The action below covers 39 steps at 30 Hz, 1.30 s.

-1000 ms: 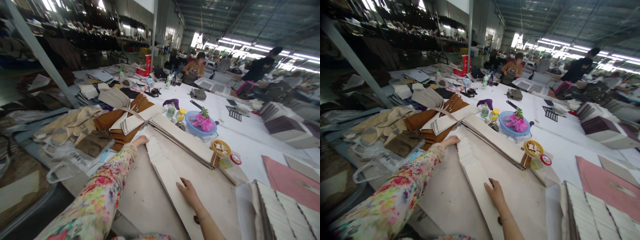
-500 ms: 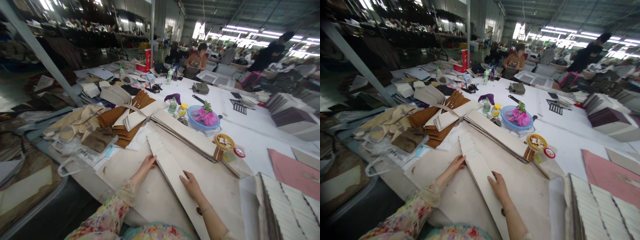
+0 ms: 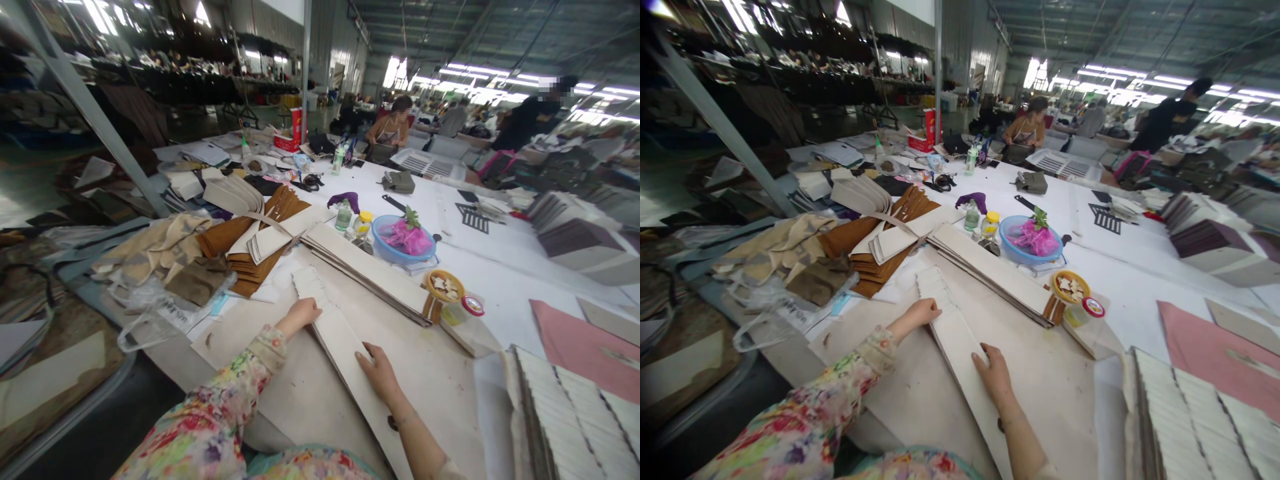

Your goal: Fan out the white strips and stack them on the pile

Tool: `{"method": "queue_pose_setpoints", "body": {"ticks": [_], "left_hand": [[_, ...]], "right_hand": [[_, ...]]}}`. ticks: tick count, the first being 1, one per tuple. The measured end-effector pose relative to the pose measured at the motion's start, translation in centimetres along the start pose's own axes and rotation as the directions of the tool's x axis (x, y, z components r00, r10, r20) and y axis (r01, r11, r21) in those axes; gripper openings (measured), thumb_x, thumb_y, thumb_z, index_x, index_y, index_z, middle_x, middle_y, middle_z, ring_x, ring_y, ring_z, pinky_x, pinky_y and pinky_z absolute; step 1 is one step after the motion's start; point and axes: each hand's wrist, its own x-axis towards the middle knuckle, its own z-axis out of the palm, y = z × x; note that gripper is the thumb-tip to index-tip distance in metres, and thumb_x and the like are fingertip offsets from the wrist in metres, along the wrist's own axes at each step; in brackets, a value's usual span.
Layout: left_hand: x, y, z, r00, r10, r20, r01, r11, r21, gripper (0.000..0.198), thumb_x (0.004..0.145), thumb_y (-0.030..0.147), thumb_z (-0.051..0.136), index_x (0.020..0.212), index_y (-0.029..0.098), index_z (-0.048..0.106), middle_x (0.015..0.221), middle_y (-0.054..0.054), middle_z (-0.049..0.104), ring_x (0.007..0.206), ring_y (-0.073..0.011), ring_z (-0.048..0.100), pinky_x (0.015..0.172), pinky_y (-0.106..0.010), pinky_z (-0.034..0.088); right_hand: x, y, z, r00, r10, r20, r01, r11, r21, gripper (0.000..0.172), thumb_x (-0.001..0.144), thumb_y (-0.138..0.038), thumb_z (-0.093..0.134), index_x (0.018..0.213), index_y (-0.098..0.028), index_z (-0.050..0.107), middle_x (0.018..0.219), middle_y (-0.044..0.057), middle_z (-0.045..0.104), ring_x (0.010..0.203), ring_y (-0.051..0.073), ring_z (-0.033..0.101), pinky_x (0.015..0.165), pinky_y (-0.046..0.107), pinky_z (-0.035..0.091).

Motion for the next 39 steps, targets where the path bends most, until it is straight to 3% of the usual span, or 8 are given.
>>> {"method": "queue_pose_setpoints", "body": {"ticks": [6, 16, 23, 26, 31, 33, 36, 39], "left_hand": [[1.0, 0.5, -0.5, 0.993, 0.078, 0.091, -0.079, 0.997, 0.011, 0.018, 0.073, 0.024, 0.049, 0.080, 0.016, 0.063, 0.083, -0.003, 0.066, 0.076, -0.0142, 0.058, 0.063, -0.020, 0.040], [1.2, 0.7, 0.1, 0.992, 0.081, 0.096, -0.082, 0.997, 0.006, 0.014, 0.070, 0.017, 0.050, 0.076, 0.016, 0.063, 0.082, -0.003, 0.066, 0.075, -0.0142, 0.058, 0.064, -0.021, 0.040], [0.6, 0.6, 0.6, 0.996, 0.091, 0.008, -0.090, 0.994, -0.055, 0.008, 0.064, 0.015, 0.056, 0.071, 0.015, 0.058, 0.078, -0.003, 0.063, 0.074, -0.0153, 0.056, 0.065, -0.023, 0.041], [1.0, -0.6, -0.1, 0.995, 0.086, -0.042, -0.090, 0.988, -0.123, 0.013, 0.063, 0.015, 0.058, 0.076, 0.015, 0.057, 0.079, -0.003, 0.062, 0.072, -0.0135, 0.056, 0.065, -0.022, 0.042], [0.5, -3.1, -1.8, 0.977, 0.048, -0.206, -0.092, 0.973, -0.210, 0.018, 0.075, 0.014, 0.042, 0.089, 0.013, 0.053, 0.086, -0.005, 0.058, 0.080, -0.0125, 0.054, 0.073, -0.023, 0.041], [-0.8, -3.2, -1.3, 0.963, 0.109, -0.247, -0.170, 0.955, -0.242, 0.017, 0.073, 0.014, 0.044, 0.087, 0.014, 0.054, 0.084, -0.004, 0.057, 0.078, -0.0121, 0.052, 0.072, -0.023, 0.041], [-3.8, -2.5, 1.2, 0.943, 0.206, -0.261, -0.283, 0.909, -0.306, 0.014, 0.070, 0.017, 0.048, 0.083, 0.017, 0.053, 0.078, -0.001, 0.055, 0.070, -0.0111, 0.051, 0.067, -0.022, 0.041], [-6.5, -1.6, 4.3, 0.970, 0.080, -0.231, -0.173, 0.892, -0.418, 0.013, 0.074, 0.031, 0.046, 0.073, 0.018, 0.047, 0.067, 0.002, 0.053, 0.062, -0.0106, 0.050, 0.060, -0.022, 0.041]], "right_hand": [[-0.1, -0.3, -0.2, 1.000, 0.000, -0.002, 0.000, 1.000, 0.011, 0.052, 0.071, -0.050, 0.047, 0.107, -0.013, 0.055, 0.104, 0.011, 0.057, 0.100, 0.022, 0.051, 0.091, 0.033, 0.038], [-0.4, -0.6, -0.5, 0.999, -0.030, 0.017, 0.030, 0.999, 0.017, 0.049, 0.072, -0.048, 0.047, 0.108, -0.016, 0.056, 0.105, 0.009, 0.057, 0.100, 0.021, 0.051, 0.092, 0.032, 0.038], [-0.4, -0.4, -0.5, 0.999, -0.042, 0.020, 0.042, 0.999, 0.003, 0.049, 0.072, -0.048, 0.048, 0.108, -0.015, 0.056, 0.104, 0.010, 0.058, 0.100, 0.022, 0.051, 0.092, 0.035, 0.038], [-0.5, -0.4, -0.5, 0.999, -0.041, 0.031, 0.041, 0.999, -0.006, 0.051, 0.073, -0.048, 0.047, 0.110, -0.013, 0.054, 0.107, 0.011, 0.056, 0.101, 0.022, 0.050, 0.094, 0.035, 0.037], [-0.8, -0.6, -0.5, 0.997, -0.061, 0.040, 0.063, 0.997, -0.043, 0.051, 0.076, -0.046, 0.043, 0.115, -0.014, 0.050, 0.113, 0.011, 0.052, 0.107, 0.022, 0.046, 0.097, 0.036, 0.034], [-0.8, -0.6, -0.4, 0.996, -0.072, 0.053, 0.076, 0.995, -0.068, 0.052, 0.077, -0.046, 0.041, 0.117, -0.014, 0.047, 0.115, 0.011, 0.051, 0.108, 0.023, 0.045, 0.097, 0.037, 0.033], [-0.9, -0.4, -0.3, 0.995, -0.084, 0.063, 0.089, 0.993, -0.083, 0.052, 0.077, -0.046, 0.040, 0.118, -0.014, 0.047, 0.115, 0.011, 0.051, 0.109, 0.023, 0.045, 0.097, 0.037, 0.033], [-0.8, -0.1, -0.2, 0.993, -0.101, 0.054, 0.106, 0.991, -0.082, 0.051, 0.077, -0.045, 0.040, 0.117, -0.015, 0.047, 0.115, 0.011, 0.051, 0.108, 0.022, 0.045, 0.097, 0.037, 0.033]]}}
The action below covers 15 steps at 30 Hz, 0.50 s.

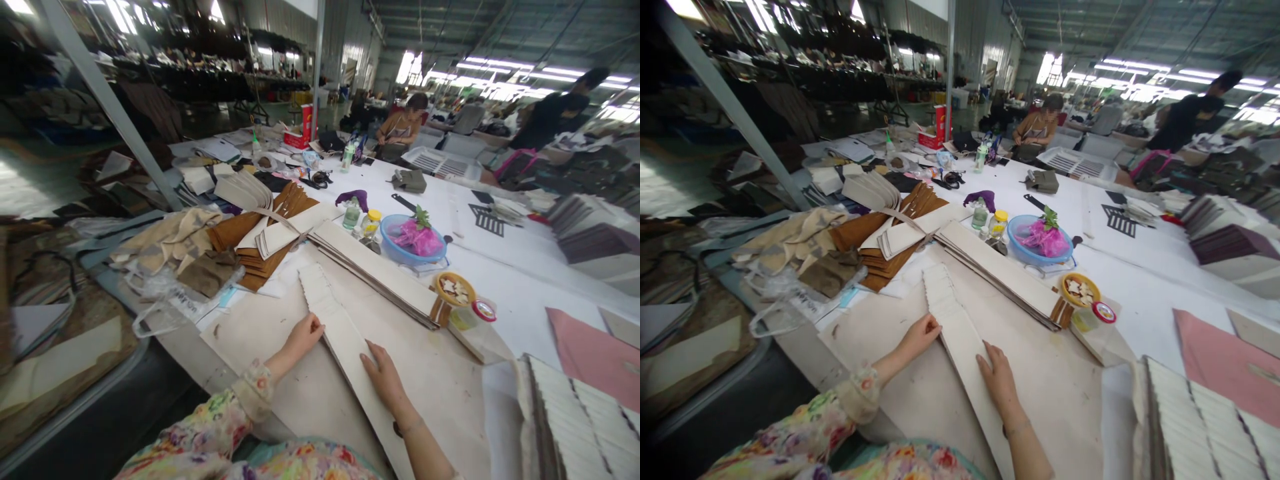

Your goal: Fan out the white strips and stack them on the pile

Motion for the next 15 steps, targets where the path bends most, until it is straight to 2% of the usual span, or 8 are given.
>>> {"method": "queue_pose_setpoints", "body": {"ticks": [1, 3, 5, 6, 11, 15], "left_hand": [[-0.8, 0.0, 0.8, 0.996, -0.079, 0.033, 0.080, 0.996, -0.035, 0.020, 0.076, 0.037, 0.044, 0.069, 0.018, 0.045, 0.062, 0.002, 0.051, 0.058, -0.0106, 0.051, 0.057, -0.022, 0.041], [-1.8, -0.1, 2.0, 0.960, -0.213, 0.179, 0.232, 0.968, -0.091, 0.033, 0.076, 0.049, 0.038, 0.065, 0.018, 0.041, 0.056, 0.003, 0.050, 0.051, -0.0107, 0.050, 0.050, -0.022, 0.040], [-2.1, -0.1, 2.8, 0.907, -0.278, 0.318, 0.328, 0.938, -0.115, 0.042, 0.076, 0.058, 0.033, 0.065, 0.018, 0.042, 0.057, 0.001, 0.052, 0.047, -0.0110, 0.051, 0.045, -0.022, 0.040], [-2.0, -0.1, 3.1, 0.889, -0.294, 0.350, 0.351, 0.930, -0.111, 0.045, 0.076, 0.060, 0.031, 0.067, 0.018, 0.044, 0.058, 0.000, 0.053, 0.046, -0.0113, 0.051, 0.043, -0.022, 0.040], [-1.1, 0.1, 3.9, 0.839, -0.354, 0.414, 0.397, 0.917, -0.021, 0.047, 0.077, 0.059, 0.028, 0.074, 0.016, 0.048, 0.058, -0.002, 0.053, 0.043, -0.0120, 0.051, 0.038, -0.021, 0.038], [-0.8, -0.1, 3.9, 0.810, -0.379, 0.447, 0.432, 0.902, -0.017, 0.043, 0.080, 0.054, 0.029, 0.077, 0.015, 0.049, 0.060, -0.002, 0.055, 0.042, -0.0105, 0.051, 0.036, -0.019, 0.037]], "right_hand": [[0.0, 0.1, 0.0, 1.000, -0.001, 0.000, 0.001, 1.000, -0.002, 0.050, 0.077, -0.045, 0.040, 0.117, -0.016, 0.047, 0.115, 0.011, 0.051, 0.108, 0.022, 0.045, 0.097, 0.037, 0.033], [0.1, 0.1, 0.0, 1.000, 0.000, 0.007, 0.000, 1.000, -0.010, 0.051, 0.077, -0.045, 0.039, 0.118, -0.016, 0.047, 0.116, 0.011, 0.051, 0.109, 0.022, 0.045, 0.097, 0.037, 0.033], [0.1, 0.1, 0.0, 1.000, 0.000, 0.020, 0.001, 1.000, -0.018, 0.051, 0.078, -0.045, 0.039, 0.118, -0.015, 0.046, 0.116, 0.011, 0.051, 0.109, 0.022, 0.045, 0.097, 0.037, 0.033], [0.1, 0.1, 0.0, 1.000, -0.003, 0.027, 0.003, 1.000, -0.022, 0.051, 0.078, -0.046, 0.038, 0.119, -0.015, 0.046, 0.116, 0.011, 0.050, 0.109, 0.022, 0.044, 0.098, 0.037, 0.033], [-0.3, -0.1, -0.3, 0.997, -0.015, 0.072, 0.018, 0.999, -0.038, 0.054, 0.078, -0.047, 0.039, 0.123, -0.018, 0.042, 0.121, 0.010, 0.047, 0.114, 0.021, 0.041, 0.100, 0.037, 0.031], [-0.5, -0.4, -0.2, 0.997, 0.000, 0.072, 0.004, 0.998, -0.068, 0.055, 0.078, -0.047, 0.038, 0.124, -0.017, 0.041, 0.123, 0.011, 0.046, 0.115, 0.022, 0.041, 0.101, 0.037, 0.029]]}}
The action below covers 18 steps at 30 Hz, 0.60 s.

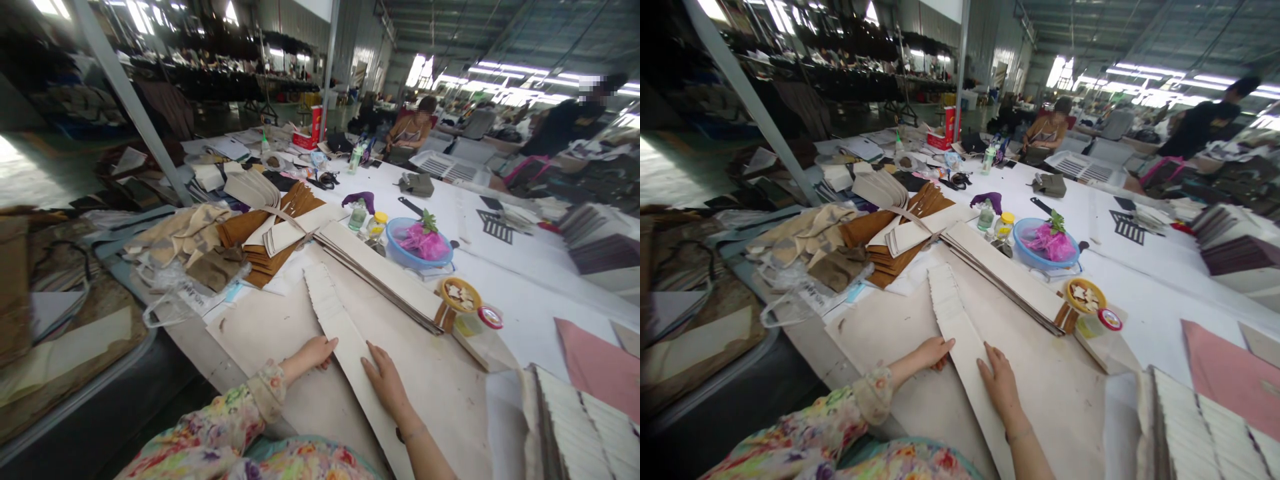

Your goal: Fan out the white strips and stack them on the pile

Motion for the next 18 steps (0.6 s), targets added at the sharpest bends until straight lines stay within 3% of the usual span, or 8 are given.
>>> {"method": "queue_pose_setpoints", "body": {"ticks": [7, 10, 12, 13, 15, 16, 18], "left_hand": [[-0.2, 0.5, -0.1, 0.997, -0.042, 0.058, 0.046, 0.997, -0.061, 0.043, 0.080, 0.054, 0.033, 0.074, 0.014, 0.048, 0.060, -0.002, 0.057, 0.041, -0.0092, 0.050, 0.038, -0.019, 0.035], [-0.4, 0.4, 0.5, 0.987, -0.048, 0.154, 0.061, 0.995, -0.082, 0.052, 0.075, 0.062, 0.034, 0.066, 0.014, 0.049, 0.057, -0.002, 0.056, 0.042, -0.0106, 0.051, 0.040, -0.021, 0.036], [-0.5, 0.2, 0.3, 0.986, -0.045, 0.158, 0.056, 0.997, -0.061, 0.058, 0.073, 0.067, 0.031, 0.059, 0.014, 0.049, 0.053, -0.003, 0.055, 0.043, -0.0117, 0.051, 0.042, -0.022, 0.036], [-0.4, 0.2, -0.1, 0.993, -0.032, 0.111, 0.036, 0.999, -0.037, 0.058, 0.073, 0.067, 0.030, 0.057, 0.014, 0.049, 0.051, -0.003, 0.054, 0.043, -0.0122, 0.051, 0.044, -0.023, 0.037], [-0.3, 0.2, -1.9, 0.994, 0.049, -0.098, -0.045, 0.998, 0.044, 0.054, 0.075, 0.063, 0.031, 0.055, 0.015, 0.049, 0.050, -0.002, 0.053, 0.047, -0.0132, 0.051, 0.048, -0.024, 0.037], [-0.1, 0.4, -3.0, 0.967, 0.119, -0.227, -0.099, 0.990, 0.096, 0.049, 0.077, 0.058, 0.034, 0.057, 0.016, 0.050, 0.051, -0.001, 0.053, 0.051, -0.0135, 0.051, 0.050, -0.024, 0.038], [0.4, 1.2, -5.4, 0.866, 0.291, -0.407, -0.218, 0.952, 0.217, 0.034, 0.079, 0.045, 0.039, 0.064, 0.016, 0.052, 0.060, 0.000, 0.055, 0.060, -0.0131, 0.053, 0.057, -0.023, 0.039]], "right_hand": [[0.5, 0.1, -0.5, 0.984, 0.147, 0.096, -0.158, 0.981, 0.113, 0.067, 0.072, -0.053, 0.043, 0.125, -0.011, 0.039, 0.124, 0.014, 0.046, 0.115, 0.023, 0.042, 0.100, 0.035, 0.030], [0.8, 0.1, -0.9, 0.974, 0.191, 0.120, -0.204, 0.973, 0.104, 0.072, 0.069, -0.055, 0.046, 0.123, -0.008, 0.041, 0.122, 0.015, 0.048, 0.113, 0.024, 0.044, 0.099, 0.035, 0.032], [0.8, 0.2, -0.9, 0.975, 0.195, 0.110, -0.206, 0.973, 0.104, 0.071, 0.068, -0.056, 0.046, 0.122, -0.008, 0.042, 0.121, 0.015, 0.049, 0.113, 0.024, 0.044, 0.099, 0.035, 0.032], [0.8, 0.2, -0.9, 0.975, 0.193, 0.105, -0.205, 0.973, 0.109, 0.071, 0.068, -0.056, 0.046, 0.121, -0.009, 0.043, 0.121, 0.015, 0.049, 0.113, 0.024, 0.044, 0.099, 0.035, 0.032], [0.8, 0.4, -0.8, 0.978, 0.188, 0.093, -0.199, 0.972, 0.125, 0.070, 0.068, -0.057, 0.046, 0.121, -0.010, 0.044, 0.121, 0.014, 0.049, 0.113, 0.023, 0.045, 0.099, 0.035, 0.032], [0.8, 0.4, -0.7, 0.979, 0.184, 0.086, -0.194, 0.972, 0.133, 0.070, 0.068, -0.057, 0.046, 0.121, -0.011, 0.044, 0.121, 0.014, 0.050, 0.113, 0.023, 0.045, 0.099, 0.035, 0.032], [0.8, 0.6, -0.5, 0.981, 0.178, 0.080, -0.188, 0.972, 0.138, 0.069, 0.069, -0.057, 0.047, 0.121, -0.011, 0.044, 0.120, 0.013, 0.050, 0.112, 0.023, 0.045, 0.099, 0.035, 0.032]]}}
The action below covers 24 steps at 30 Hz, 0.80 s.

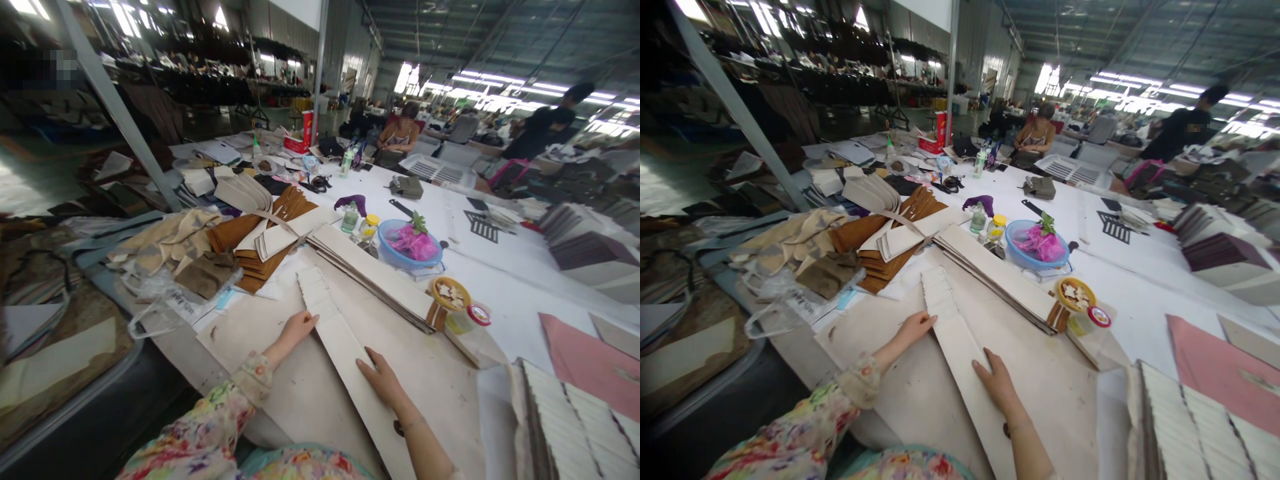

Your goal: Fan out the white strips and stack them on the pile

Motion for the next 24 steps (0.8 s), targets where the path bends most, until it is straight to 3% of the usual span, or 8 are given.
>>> {"method": "queue_pose_setpoints", "body": {"ticks": [2, 4, 6, 11, 16, 24], "left_hand": [[1.8, 0.6, -1.4, 0.990, 0.128, -0.063, -0.122, 0.988, 0.091, 0.019, 0.079, 0.031, 0.043, 0.075, 0.017, 0.055, 0.075, -0.001, 0.059, 0.072, -0.0119, 0.054, 0.066, -0.021, 0.040], [3.5, 1.4, -1.9, 0.986, 0.167, -0.012, -0.162, 0.970, 0.181, 0.015, 0.076, 0.021, 0.044, 0.086, 0.016, 0.056, 0.089, -0.003, 0.060, 0.081, -0.0113, 0.054, 0.073, -0.020, 0.039], [5.0, 2.2, -1.9, 0.991, 0.129, 0.039, -0.135, 0.960, 0.245, 0.018, 0.074, 0.017, 0.046, 0.087, 0.015, 0.057, 0.093, -0.005, 0.060, 0.083, -0.0130, 0.054, 0.074, -0.021, 0.039], [7.4, 3.2, -1.9, 0.990, 0.019, 0.140, -0.062, 0.949, 0.308, 0.012, 0.069, 0.023, 0.053, 0.074, 0.014, 0.060, 0.077, -0.006, 0.064, 0.074, -0.0170, 0.057, 0.066, -0.024, 0.040], [8.5, 3.0, -2.1, 0.974, -0.002, 0.228, -0.071, 0.947, 0.312, 0.010, 0.067, 0.022, 0.055, 0.067, 0.014, 0.062, 0.071, -0.003, 0.065, 0.070, -0.0146, 0.057, 0.059, -0.020, 0.039], [8.4, 2.4, -1.2, 0.979, -0.003, 0.203, -0.054, 0.960, 0.274, 0.010, 0.066, 0.021, 0.055, 0.071, 0.017, 0.063, 0.074, -0.001, 0.065, 0.073, -0.0143, 0.057, 0.060, -0.020, 0.040]], "right_hand": [[0.0, 0.1, 0.1, 1.000, 0.004, 0.006, -0.004, 1.000, -0.007, 0.070, 0.069, -0.056, 0.046, 0.121, -0.010, 0.043, 0.121, 0.014, 0.049, 0.113, 0.023, 0.044, 0.099, 0.035, 0.032], [0.0, 0.0, 0.1, 1.000, 0.009, 0.011, -0.008, 1.000, -0.012, 0.071, 0.069, -0.056, 0.046, 0.122, -0.009, 0.042, 0.122, 0.015, 0.048, 0.113, 0.023, 0.044, 0.099, 0.035, 0.032], [-0.1, -0.2, 0.0, 1.000, 0.006, 0.001, -0.005, 1.000, -0.005, 0.070, 0.069, -0.056, 0.045, 0.121, -0.009, 0.043, 0.122, 0.014, 0.049, 0.114, 0.023, 0.044, 0.099, 0.035, 0.033], [-0.5, -0.8, -0.1, 0.999, 0.000, -0.036, 0.000, 1.000, 0.022, 0.067, 0.069, -0.054, 0.048, 0.119, -0.010, 0.045, 0.120, 0.013, 0.051, 0.113, 0.023, 0.045, 0.098, 0.035, 0.034], [-0.5, -0.7, -0.1, 0.999, 0.004, -0.038, -0.002, 0.999, 0.042, 0.065, 0.069, -0.053, 0.049, 0.119, -0.010, 0.046, 0.120, 0.013, 0.051, 0.112, 0.023, 0.045, 0.099, 0.035, 0.033], [-0.5, -0.6, -0.2, 1.000, -0.008, 0.006, 0.008, 1.000, 0.027, 0.068, 0.070, -0.053, 0.047, 0.122, -0.009, 0.042, 0.123, 0.015, 0.048, 0.114, 0.023, 0.043, 0.101, 0.036, 0.030]]}}
